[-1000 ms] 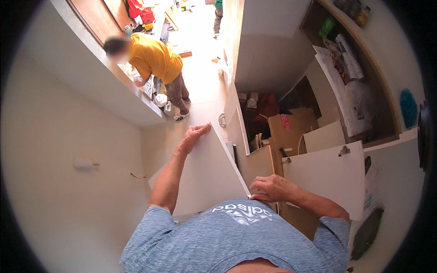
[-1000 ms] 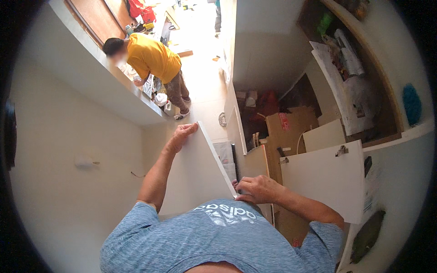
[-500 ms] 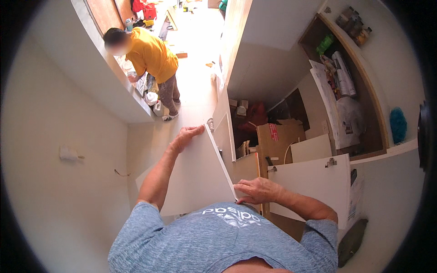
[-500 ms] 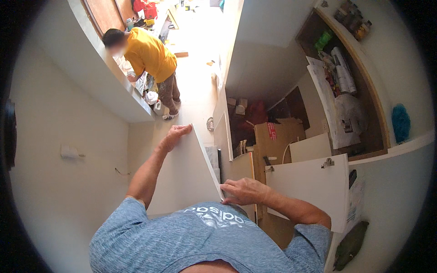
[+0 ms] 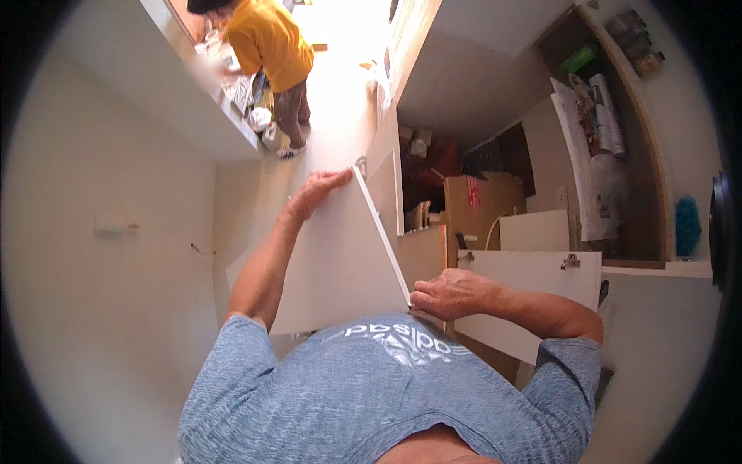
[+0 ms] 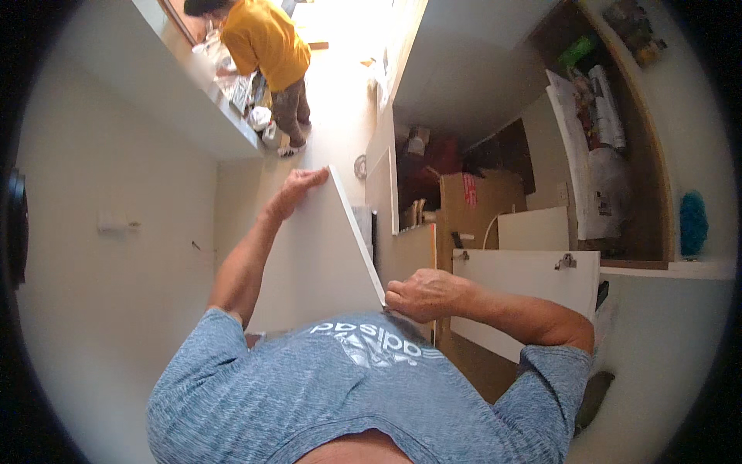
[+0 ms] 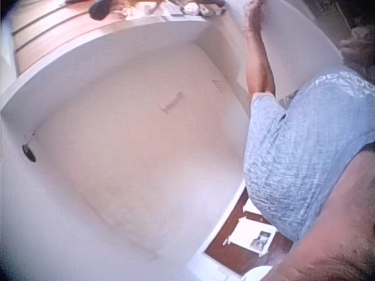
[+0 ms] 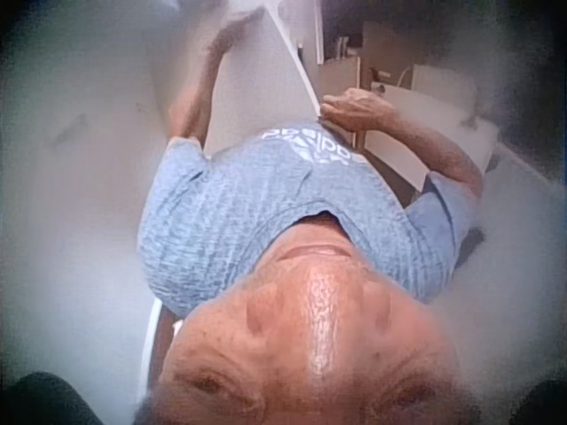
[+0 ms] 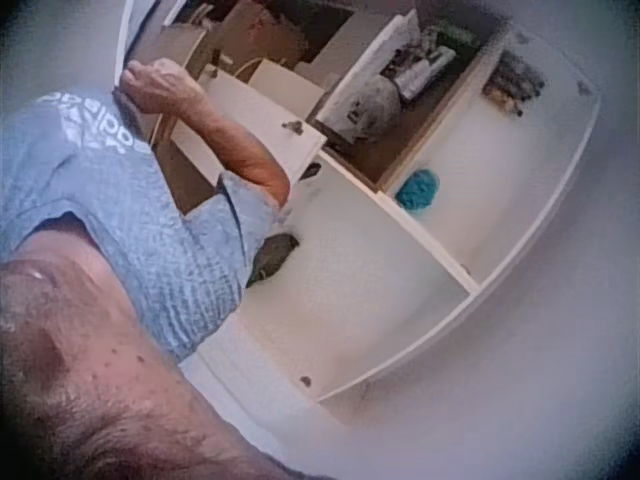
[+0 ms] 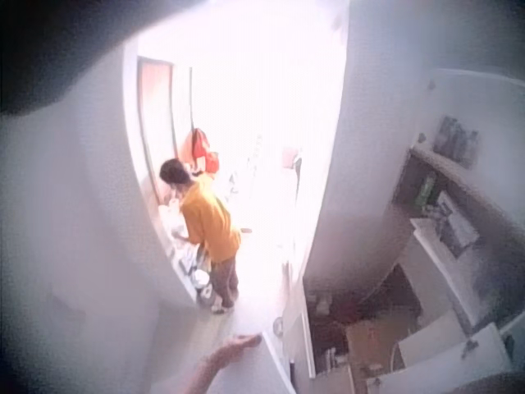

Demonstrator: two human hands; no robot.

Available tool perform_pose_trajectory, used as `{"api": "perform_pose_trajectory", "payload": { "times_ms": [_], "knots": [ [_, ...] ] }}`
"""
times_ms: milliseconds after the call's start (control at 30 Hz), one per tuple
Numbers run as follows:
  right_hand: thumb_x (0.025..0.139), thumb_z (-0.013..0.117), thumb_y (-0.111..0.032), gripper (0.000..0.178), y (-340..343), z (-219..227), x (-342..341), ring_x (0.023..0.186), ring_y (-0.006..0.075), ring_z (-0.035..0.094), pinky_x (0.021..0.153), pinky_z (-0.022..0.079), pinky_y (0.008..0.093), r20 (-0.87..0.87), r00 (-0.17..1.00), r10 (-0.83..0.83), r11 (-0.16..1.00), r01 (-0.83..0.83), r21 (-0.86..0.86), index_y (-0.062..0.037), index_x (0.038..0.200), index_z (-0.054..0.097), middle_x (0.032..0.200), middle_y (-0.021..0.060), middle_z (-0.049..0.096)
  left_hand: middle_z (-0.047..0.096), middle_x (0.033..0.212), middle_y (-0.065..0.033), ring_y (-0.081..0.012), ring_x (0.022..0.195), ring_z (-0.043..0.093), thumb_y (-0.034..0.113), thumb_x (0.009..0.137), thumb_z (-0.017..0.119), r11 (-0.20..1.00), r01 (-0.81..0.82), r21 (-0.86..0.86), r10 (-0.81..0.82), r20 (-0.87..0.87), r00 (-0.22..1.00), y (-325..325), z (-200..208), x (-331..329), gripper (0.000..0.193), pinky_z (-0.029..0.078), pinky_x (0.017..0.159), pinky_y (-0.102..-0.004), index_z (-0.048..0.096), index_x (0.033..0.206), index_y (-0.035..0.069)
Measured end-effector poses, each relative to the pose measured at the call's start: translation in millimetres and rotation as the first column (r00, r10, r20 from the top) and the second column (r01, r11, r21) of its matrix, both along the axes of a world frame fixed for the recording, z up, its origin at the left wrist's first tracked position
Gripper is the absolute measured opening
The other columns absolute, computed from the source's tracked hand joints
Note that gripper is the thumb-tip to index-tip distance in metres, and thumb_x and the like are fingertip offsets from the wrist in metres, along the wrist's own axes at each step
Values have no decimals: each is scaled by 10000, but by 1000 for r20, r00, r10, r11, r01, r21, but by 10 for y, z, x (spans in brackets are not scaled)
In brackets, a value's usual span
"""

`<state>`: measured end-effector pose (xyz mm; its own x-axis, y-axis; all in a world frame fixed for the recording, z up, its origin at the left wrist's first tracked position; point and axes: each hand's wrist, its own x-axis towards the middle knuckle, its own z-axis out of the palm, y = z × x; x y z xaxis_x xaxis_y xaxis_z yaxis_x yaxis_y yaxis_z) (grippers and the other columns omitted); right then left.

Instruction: The person handles white cabinet doors and panels, repeatedly lifting them to fit into an overhead cabinet frame. They align the doors with hinges and adjust their position multiple times. Another person is visible in the background working on the floor.

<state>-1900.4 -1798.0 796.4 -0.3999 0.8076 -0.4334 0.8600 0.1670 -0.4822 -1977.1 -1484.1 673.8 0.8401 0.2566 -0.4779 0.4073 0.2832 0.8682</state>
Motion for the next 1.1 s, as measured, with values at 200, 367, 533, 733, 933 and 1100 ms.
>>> {"api": "perform_pose_trajectory", "payload": {
  "times_ms": [200, 367, 533, 733, 933, 1100],
  "knots": [
    [868, 548, -213, 197, -30, -74, -46, 611, 142, 596, 480, 524, 275, -15, 986, 168, 972, -163, 167, -18, 885, 554, 749, 65, 521, 675, 864, -64, -130, 713, 640, 455, 816, 688, 993, 12, -119, -7, 40, 999, -64, 23, 4, 471, 535, 652, -284, 690, 1002, 23],
    [796, 590, -167, 157, 78, -28, -47, 600, 189, 639, 506, 543, 318, -115, 963, 246, 950, -216, 225, -14, 811, 559, 722, 81, 521, 677, 861, -75, -130, 713, 642, 436, 822, 687, 984, 13, -177, 1, 81, 997, -85, -7, 37, 456, 540, 657, -288, 688, 1004, 18],
    [739, 625, -176, 151, 119, -16, -19, 567, 124, 585, 467, 524, 261, -144, 954, 264, 932, -214, 293, -42, 782, 570, 670, 42, 461, 678, 844, -74, -125, 689, 642, 420, 825, 692, 979, 31, -202, -13, 90, 996, -85, -90, 70, 425, 542, 632, -279, 693, 968, 21],
    [768, 649, -194, 163, 116, -69, 13, 545, 87, 552, 480, 527, 231, -155, 967, 204, 926, -140, 351, -62, 723, 567, 651, 27, 466, 671, 858, -55, -103, 710, 629, 442, 837, 671, 978, 39, -207, -16, 109, 994, 0, -52, -21, 448, 532, 645, -254, 679, 995, 23],
    [852, 640, -239, 175, -13, -122, -34, 661, 112, 617, 524, 541, 257, -265, 949, -170, 969, 210, 129, -66, 856, 611, 765, 23, 596, 652, 851, -41, -97, 696, 604, 436, 845, 662, 988, -134, -71, 142, 127, 982, 90, 59, -240, 459, 505, 623, -244, 663, 995, 1],
    [739, 758, -379, 646, -87, -154, 77, 799, 193, 642, 693, 561, 327, -449, 266, -853, 490, 705, -513, -84, 1261, 518, 1141, 90, 606, 641, 864, -24, -97, 775, 581, 378, 856, 663, 956, -259, 135, 199, 346, 917, 485, 317, -575, 412, 459, 709, -231, 656, 996, -9]
  ]
}}
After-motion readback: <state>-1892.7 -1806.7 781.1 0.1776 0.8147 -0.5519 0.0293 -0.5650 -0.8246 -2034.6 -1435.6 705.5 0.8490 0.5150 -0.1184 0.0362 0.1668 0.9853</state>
